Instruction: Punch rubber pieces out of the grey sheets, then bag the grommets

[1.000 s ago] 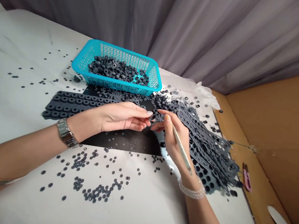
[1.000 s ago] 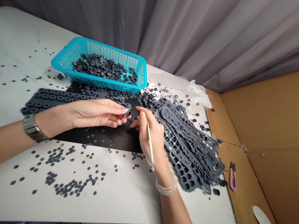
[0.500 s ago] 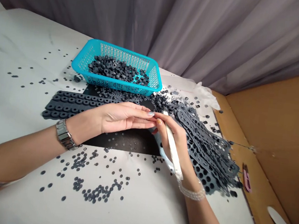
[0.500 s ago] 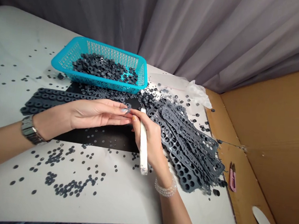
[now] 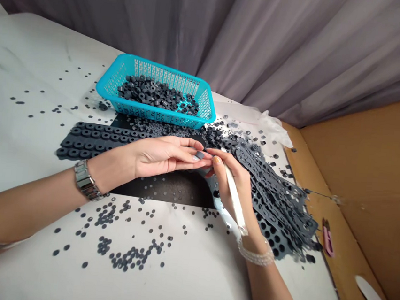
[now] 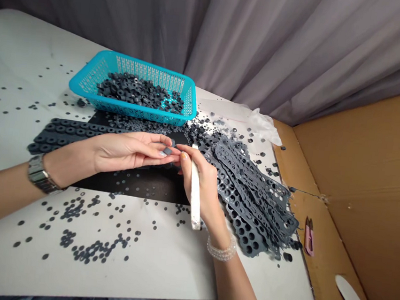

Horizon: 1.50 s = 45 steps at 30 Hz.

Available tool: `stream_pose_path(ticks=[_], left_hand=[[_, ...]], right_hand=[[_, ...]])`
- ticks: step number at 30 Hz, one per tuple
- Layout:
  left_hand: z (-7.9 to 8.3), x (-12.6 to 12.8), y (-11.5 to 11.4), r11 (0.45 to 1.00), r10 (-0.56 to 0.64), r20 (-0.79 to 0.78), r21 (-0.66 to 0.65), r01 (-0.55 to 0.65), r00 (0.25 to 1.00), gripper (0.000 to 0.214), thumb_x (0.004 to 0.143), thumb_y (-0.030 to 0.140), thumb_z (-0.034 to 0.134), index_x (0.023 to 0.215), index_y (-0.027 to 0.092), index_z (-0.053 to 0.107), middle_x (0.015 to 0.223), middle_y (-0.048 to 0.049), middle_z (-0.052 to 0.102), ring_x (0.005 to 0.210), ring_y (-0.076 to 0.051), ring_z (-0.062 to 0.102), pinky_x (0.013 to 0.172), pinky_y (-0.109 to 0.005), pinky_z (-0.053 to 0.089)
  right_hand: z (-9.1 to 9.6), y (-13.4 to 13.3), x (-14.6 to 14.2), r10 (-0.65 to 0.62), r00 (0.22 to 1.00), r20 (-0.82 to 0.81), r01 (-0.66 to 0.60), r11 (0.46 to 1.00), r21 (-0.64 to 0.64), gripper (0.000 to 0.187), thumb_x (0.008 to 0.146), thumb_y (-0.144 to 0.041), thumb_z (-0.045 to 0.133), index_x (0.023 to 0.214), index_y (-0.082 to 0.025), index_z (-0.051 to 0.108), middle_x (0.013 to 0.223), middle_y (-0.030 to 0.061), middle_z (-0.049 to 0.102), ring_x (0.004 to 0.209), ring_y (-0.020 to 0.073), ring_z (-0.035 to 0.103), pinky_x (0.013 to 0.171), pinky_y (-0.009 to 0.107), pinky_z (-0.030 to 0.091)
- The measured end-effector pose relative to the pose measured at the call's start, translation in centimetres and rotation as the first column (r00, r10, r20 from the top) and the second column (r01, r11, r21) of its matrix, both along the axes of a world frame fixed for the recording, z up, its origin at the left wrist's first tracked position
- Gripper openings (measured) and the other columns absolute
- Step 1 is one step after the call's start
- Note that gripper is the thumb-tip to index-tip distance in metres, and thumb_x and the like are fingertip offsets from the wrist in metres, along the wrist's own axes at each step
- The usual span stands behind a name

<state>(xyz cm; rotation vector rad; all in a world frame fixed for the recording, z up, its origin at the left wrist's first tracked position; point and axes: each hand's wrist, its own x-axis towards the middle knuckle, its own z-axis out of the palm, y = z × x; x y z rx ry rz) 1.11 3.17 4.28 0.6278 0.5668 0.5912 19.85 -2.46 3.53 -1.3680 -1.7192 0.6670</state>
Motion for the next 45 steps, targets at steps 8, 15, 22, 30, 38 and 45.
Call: stream_pose_path(ticks=[8,15,22,30,38,45], left_hand=[[0.3,-0.1,0.0,0.997,-0.010,-0.045,0.075,0.013,0.999,0.031,0.077,-0.002,0.063,0.105,0.012,0.067,0.118,-0.0113,0.068,0.110,-0.018,0.065,0.101,-0.026,0.049],[0.0,0.0,-0.1,0.990,0.056,-0.123,0.135,-0.039,0.991,0.029,0.075,0.001,0.064,0.102,0.013,0.068,0.116,-0.0104,0.068,0.106,-0.016,0.064,0.101,-0.028,0.046],[0.5,-0.1,0.6,0.982,0.187,-0.094,0.030,-0.185,0.978,0.023,0.075,0.002,0.056,0.092,0.012,0.067,0.098,-0.0098,0.066,0.089,-0.013,0.061,0.086,-0.028,0.050],[0.1,-1.1,0.7,0.561,0.468,-0.605,0.767,0.312,0.644,0.016,0.080,0.030,0.058,0.082,0.018,0.069,0.062,0.0007,0.052,0.059,-0.013,0.046,0.059,-0.029,0.034],[-1.8,-1.1,-0.4,0.121,0.584,-0.653,0.658,0.743,0.483,0.029,0.087,0.026,0.048,0.107,0.021,0.068,0.093,-0.0060,0.061,0.087,-0.021,0.059,0.075,-0.032,0.040],[-1.8,-0.6,-0.3,0.133,0.609,-0.670,0.614,0.778,0.425,0.027,0.086,0.026,0.048,0.100,0.020,0.070,0.089,-0.0057,0.059,0.078,-0.019,0.058,0.069,-0.031,0.041]], right_hand=[[-0.2,0.2,-0.1,-0.017,0.999,-0.028,0.017,1.000,-0.005,0.024,0.095,-0.033,0.050,0.105,-0.018,0.066,0.081,0.0026,0.070,0.068,0.0143,0.065,0.066,0.026,0.053],[-0.4,0.3,0.1,-0.007,0.997,-0.072,0.003,0.999,-0.048,0.025,0.095,-0.036,0.049,0.106,-0.019,0.064,0.087,0.0045,0.071,0.071,0.0154,0.067,0.067,0.028,0.055],[-0.8,0.5,0.1,-0.045,0.991,-0.129,0.036,0.997,-0.071,0.032,0.094,-0.042,0.049,0.109,-0.017,0.063,0.086,0.0066,0.071,0.073,0.0166,0.067,0.065,0.029,0.055],[-1.4,0.9,0.5,-0.124,0.959,-0.254,0.073,0.977,-0.202,0.052,0.095,-0.055,0.037,0.127,-0.022,0.059,0.073,0.0004,0.056,0.066,0.0143,0.060,0.053,0.025,0.053],[-2.5,0.8,0.0,-0.103,0.948,-0.300,0.003,0.949,-0.315,0.031,0.083,-0.045,0.064,0.088,-0.014,0.063,0.076,0.0064,0.070,0.066,0.0161,0.067,0.064,0.029,0.057],[-2.5,0.6,-0.5,-0.057,0.979,-0.193,-0.010,0.944,-0.329,0.029,0.086,-0.043,0.059,0.077,-0.016,0.065,0.072,0.0053,0.072,0.068,0.0175,0.068,0.067,0.028,0.053]])
